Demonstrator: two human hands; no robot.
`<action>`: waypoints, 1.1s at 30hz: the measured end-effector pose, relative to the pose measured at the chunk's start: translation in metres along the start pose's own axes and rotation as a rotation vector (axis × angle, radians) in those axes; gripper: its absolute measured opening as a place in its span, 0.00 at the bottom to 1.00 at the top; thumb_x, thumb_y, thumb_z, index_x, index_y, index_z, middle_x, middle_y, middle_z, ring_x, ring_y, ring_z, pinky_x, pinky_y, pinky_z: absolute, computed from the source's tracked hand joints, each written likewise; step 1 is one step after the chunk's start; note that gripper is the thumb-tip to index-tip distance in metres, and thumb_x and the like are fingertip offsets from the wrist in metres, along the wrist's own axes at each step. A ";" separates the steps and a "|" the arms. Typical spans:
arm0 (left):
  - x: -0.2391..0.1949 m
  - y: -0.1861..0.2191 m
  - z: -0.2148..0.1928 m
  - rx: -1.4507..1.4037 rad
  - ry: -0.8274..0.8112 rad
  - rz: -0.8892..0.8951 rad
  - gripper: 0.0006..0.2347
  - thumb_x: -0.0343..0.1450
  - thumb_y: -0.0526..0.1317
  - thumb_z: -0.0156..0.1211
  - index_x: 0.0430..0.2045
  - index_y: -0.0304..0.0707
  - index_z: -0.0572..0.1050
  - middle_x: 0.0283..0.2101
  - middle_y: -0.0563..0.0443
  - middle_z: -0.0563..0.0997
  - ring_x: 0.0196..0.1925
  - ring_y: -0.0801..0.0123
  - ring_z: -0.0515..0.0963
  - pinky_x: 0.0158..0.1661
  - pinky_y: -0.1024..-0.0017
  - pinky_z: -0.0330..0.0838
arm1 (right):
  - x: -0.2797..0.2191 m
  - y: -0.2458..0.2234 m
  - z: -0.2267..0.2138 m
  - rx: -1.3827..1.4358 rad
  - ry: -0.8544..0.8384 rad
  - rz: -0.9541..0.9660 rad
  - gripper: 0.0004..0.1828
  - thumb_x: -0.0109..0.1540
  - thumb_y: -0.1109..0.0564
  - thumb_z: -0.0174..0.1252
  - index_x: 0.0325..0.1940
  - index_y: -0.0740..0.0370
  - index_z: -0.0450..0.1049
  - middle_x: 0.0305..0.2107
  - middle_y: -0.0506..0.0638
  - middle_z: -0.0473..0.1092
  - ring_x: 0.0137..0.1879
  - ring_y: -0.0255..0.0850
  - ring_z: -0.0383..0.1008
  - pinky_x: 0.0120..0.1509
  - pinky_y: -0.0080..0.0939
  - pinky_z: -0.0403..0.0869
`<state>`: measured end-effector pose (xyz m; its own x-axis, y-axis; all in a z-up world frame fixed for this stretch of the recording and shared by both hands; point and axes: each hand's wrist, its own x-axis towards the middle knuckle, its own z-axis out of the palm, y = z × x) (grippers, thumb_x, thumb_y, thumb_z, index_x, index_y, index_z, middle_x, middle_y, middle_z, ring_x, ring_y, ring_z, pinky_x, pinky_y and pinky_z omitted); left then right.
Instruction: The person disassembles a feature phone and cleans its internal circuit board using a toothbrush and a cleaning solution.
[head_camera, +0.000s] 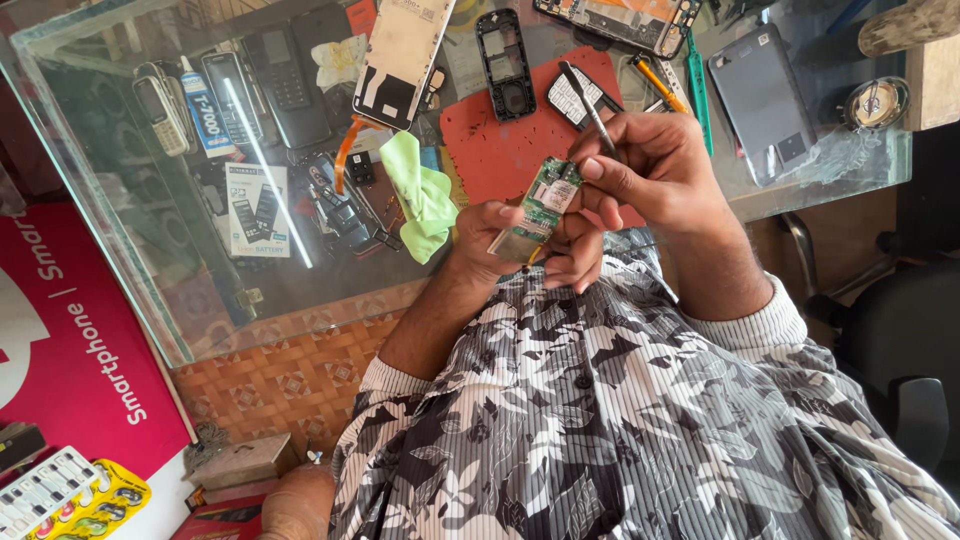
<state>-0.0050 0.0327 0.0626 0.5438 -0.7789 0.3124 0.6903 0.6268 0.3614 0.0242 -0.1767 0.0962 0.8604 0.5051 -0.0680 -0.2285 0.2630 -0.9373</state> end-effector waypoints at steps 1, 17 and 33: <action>0.000 0.000 -0.001 0.059 0.020 -0.017 0.35 0.70 0.60 0.57 0.60 0.22 0.63 0.29 0.44 0.71 0.28 0.66 0.72 0.40 0.62 0.70 | 0.000 0.002 -0.002 -0.010 -0.009 -0.020 0.05 0.71 0.67 0.58 0.49 0.73 0.74 0.38 0.52 0.74 0.35 0.28 0.74 0.39 0.26 0.71; 0.006 -0.004 0.008 0.822 0.659 0.276 0.17 0.80 0.38 0.57 0.61 0.26 0.65 0.48 0.40 0.83 0.42 0.69 0.84 0.43 0.67 0.83 | 0.000 0.016 -0.013 -0.315 0.318 -0.309 0.08 0.72 0.64 0.60 0.54 0.70 0.72 0.43 0.51 0.75 0.31 0.23 0.68 0.31 0.23 0.61; 0.003 -0.021 -0.002 0.804 0.610 0.329 0.19 0.86 0.40 0.43 0.70 0.27 0.62 0.61 0.36 0.79 0.53 0.62 0.85 0.53 0.64 0.83 | -0.007 0.024 -0.001 -0.548 0.426 -0.319 0.08 0.68 0.73 0.66 0.47 0.72 0.73 0.41 0.49 0.75 0.30 0.21 0.65 0.29 0.22 0.57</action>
<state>-0.0167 0.0167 0.0541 0.9477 -0.3071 0.0875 0.0686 0.4634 0.8835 0.0136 -0.1749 0.0735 0.9736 0.0829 0.2128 0.2237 -0.1591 -0.9616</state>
